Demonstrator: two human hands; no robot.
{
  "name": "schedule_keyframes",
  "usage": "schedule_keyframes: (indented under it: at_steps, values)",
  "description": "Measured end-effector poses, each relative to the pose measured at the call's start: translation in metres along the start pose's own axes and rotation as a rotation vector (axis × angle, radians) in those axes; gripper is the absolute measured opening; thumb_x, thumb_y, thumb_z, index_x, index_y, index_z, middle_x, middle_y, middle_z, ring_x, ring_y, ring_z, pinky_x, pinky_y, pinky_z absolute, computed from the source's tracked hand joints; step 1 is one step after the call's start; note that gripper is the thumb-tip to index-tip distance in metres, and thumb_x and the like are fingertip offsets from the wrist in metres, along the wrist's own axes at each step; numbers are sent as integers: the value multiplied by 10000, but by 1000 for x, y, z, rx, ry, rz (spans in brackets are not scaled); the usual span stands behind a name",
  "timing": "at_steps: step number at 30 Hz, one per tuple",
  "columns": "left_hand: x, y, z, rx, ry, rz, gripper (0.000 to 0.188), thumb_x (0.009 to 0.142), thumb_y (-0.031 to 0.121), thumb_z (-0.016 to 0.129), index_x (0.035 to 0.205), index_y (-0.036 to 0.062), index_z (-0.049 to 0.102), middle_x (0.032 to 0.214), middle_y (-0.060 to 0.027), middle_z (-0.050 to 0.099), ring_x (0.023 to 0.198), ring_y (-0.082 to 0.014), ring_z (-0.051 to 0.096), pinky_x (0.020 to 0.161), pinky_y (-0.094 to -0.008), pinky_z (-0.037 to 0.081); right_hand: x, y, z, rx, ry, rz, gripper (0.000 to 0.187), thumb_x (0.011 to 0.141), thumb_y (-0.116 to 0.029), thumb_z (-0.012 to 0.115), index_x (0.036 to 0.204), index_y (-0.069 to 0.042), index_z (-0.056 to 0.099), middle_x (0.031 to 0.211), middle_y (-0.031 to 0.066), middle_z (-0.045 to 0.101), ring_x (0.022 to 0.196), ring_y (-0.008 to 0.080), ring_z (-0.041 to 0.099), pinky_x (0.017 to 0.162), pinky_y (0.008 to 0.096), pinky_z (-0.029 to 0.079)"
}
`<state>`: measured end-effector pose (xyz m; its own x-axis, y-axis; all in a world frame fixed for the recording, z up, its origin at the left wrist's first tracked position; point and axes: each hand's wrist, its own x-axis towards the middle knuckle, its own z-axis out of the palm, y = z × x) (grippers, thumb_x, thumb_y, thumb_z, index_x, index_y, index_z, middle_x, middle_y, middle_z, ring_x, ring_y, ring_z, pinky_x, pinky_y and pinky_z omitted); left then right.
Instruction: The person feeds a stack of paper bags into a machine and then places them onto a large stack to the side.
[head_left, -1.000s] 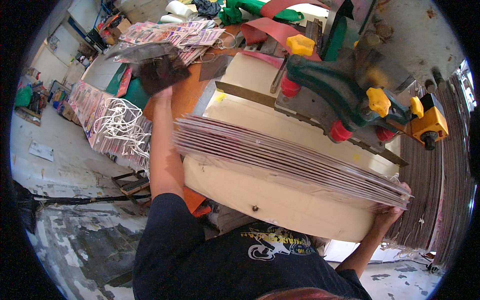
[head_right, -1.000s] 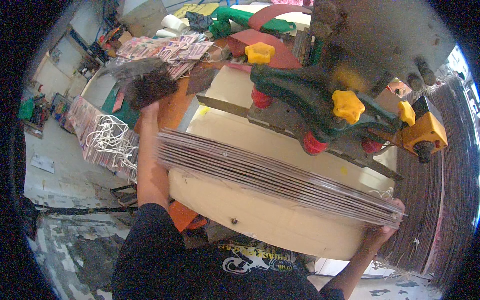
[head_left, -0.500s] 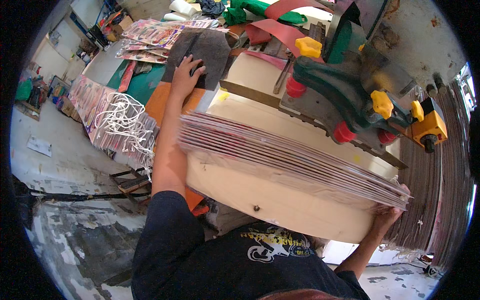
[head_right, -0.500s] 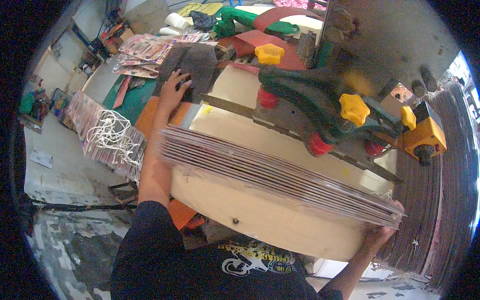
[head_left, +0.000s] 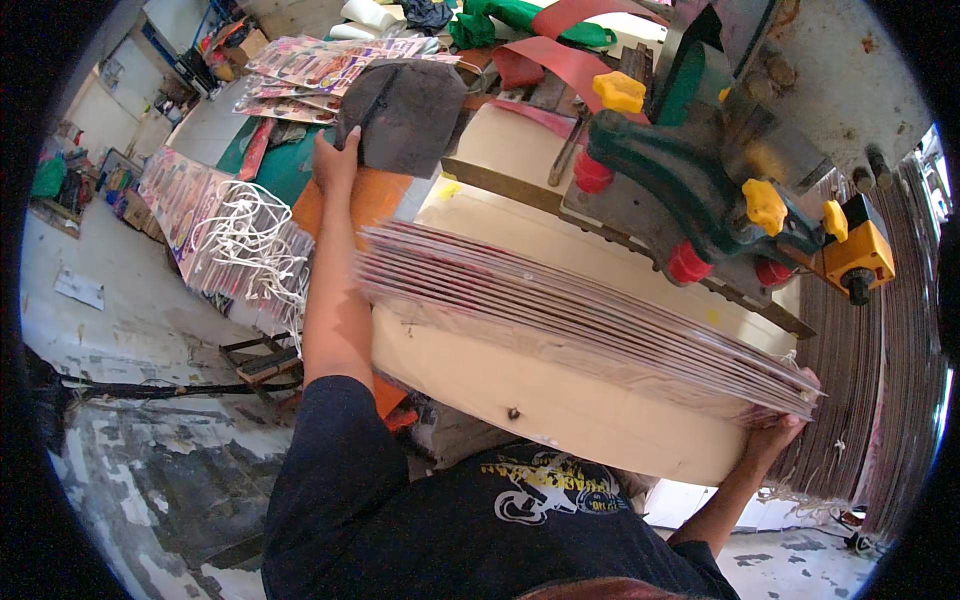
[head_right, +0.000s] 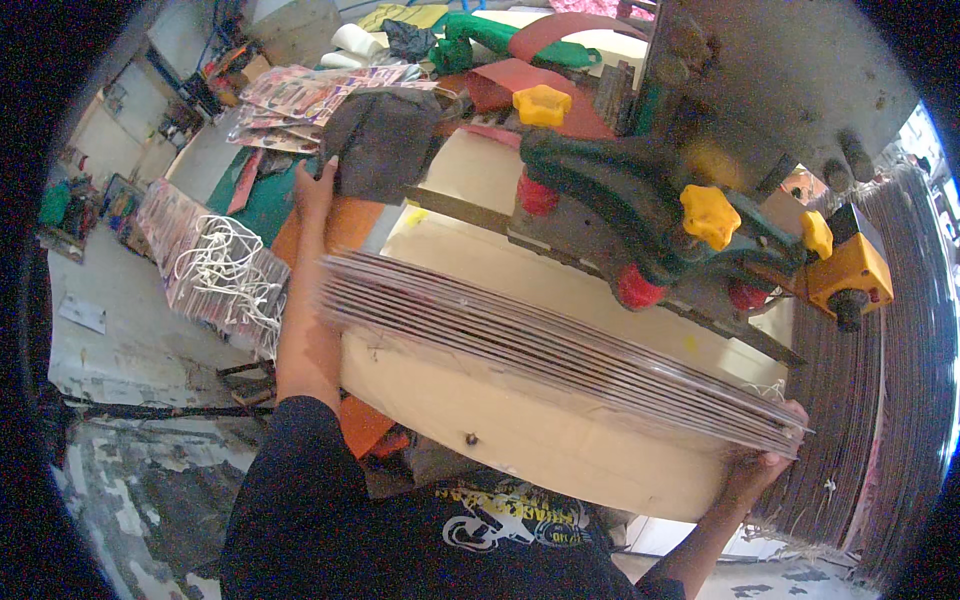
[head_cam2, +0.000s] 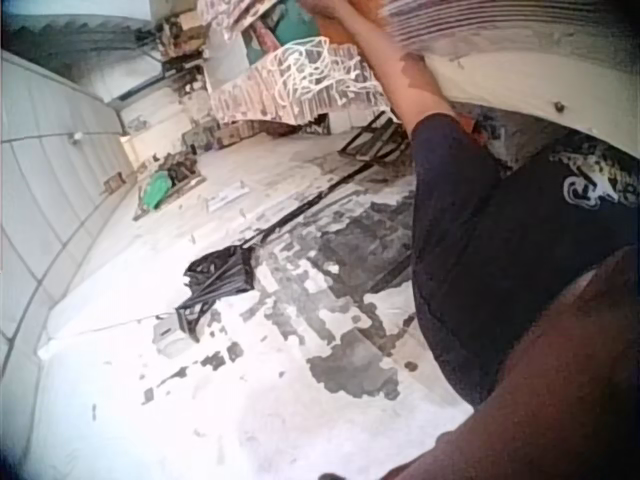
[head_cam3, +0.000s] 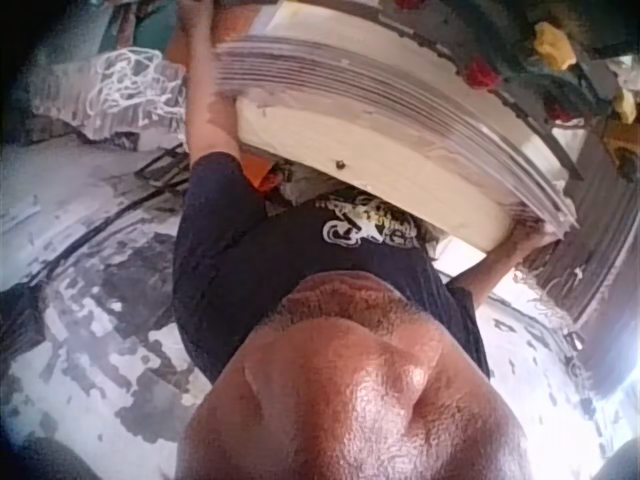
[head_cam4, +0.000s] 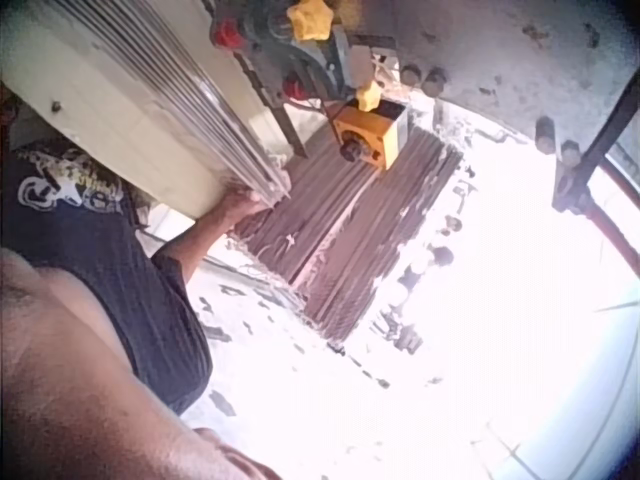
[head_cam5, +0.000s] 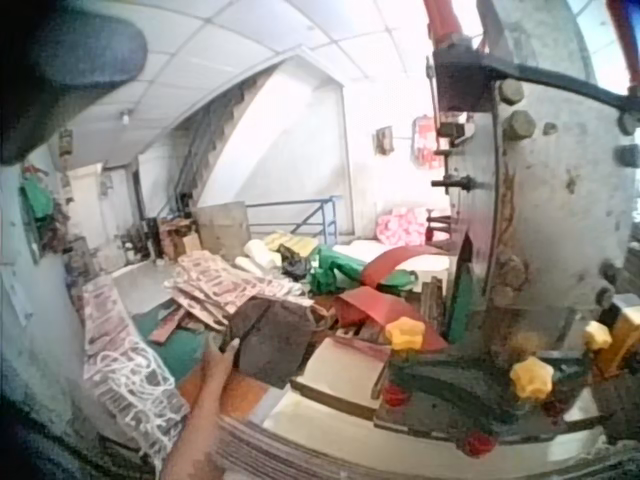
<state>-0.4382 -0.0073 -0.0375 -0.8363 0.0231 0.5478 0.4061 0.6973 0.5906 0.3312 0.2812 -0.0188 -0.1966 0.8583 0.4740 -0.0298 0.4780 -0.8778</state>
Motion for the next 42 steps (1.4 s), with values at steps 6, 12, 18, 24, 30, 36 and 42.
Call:
schedule_keyframes:
  at_steps: [6,12,18,24,30,36,42]
  values:
    - [-1,19,-1,71,-33,-64,861,810,618,683,1339,-40,516,1271,-281,597,1182,-412,575,1004,-491,433,-1,-22,21,42,67,55,1055,645,-845,676,1248,1,495,1141,79,541,1082,212,554,960,394,476]
    - [7,-4,-1,-58,8,-73,719,801,524,737,1266,3,568,1167,-245,644,1070,-393,618,939,-476,470,0,-18,19,70,41,67,1068,644,-823,703,1286,-5,460,1151,78,534,1085,207,546,958,387,475]
    - [-3,21,-14,-247,172,11,589,758,273,810,1230,13,572,1076,-219,671,986,-374,648,899,-439,481,-1,-25,22,98,40,76,1061,650,-796,726,1296,-2,448,1169,73,511,1098,211,536,971,398,470]
    - [-16,63,-25,-777,120,102,410,847,55,727,1231,18,588,1081,-138,680,961,-203,666,871,-323,520,0,-27,24,85,48,76,1069,643,-808,720,1289,-1,450,1167,71,512,1103,213,536,983,408,464]
    - [-31,98,-38,-675,-334,315,223,877,17,712,1100,10,699,1016,-34,684,966,-137,653,874,-260,516,0,-23,22,72,61,77,1088,624,-832,706,1284,-4,455,1154,67,516,1106,212,532,983,408,462]
    - [-53,124,-46,-753,-773,255,210,880,77,735,1079,10,715,1022,-53,697,959,-129,644,866,-271,502,0,-24,23,50,64,74,1096,617,-846,697,1275,-2,458,1141,67,514,1098,211,533,975,404,463]
    - [-47,111,-34,-588,-695,306,217,924,114,692,1118,17,702,1018,-60,692,914,-125,643,872,-285,522,1,-26,25,24,62,57,1110,620,-858,682,1270,14,458,1141,81,521,1084,216,547,965,403,473]
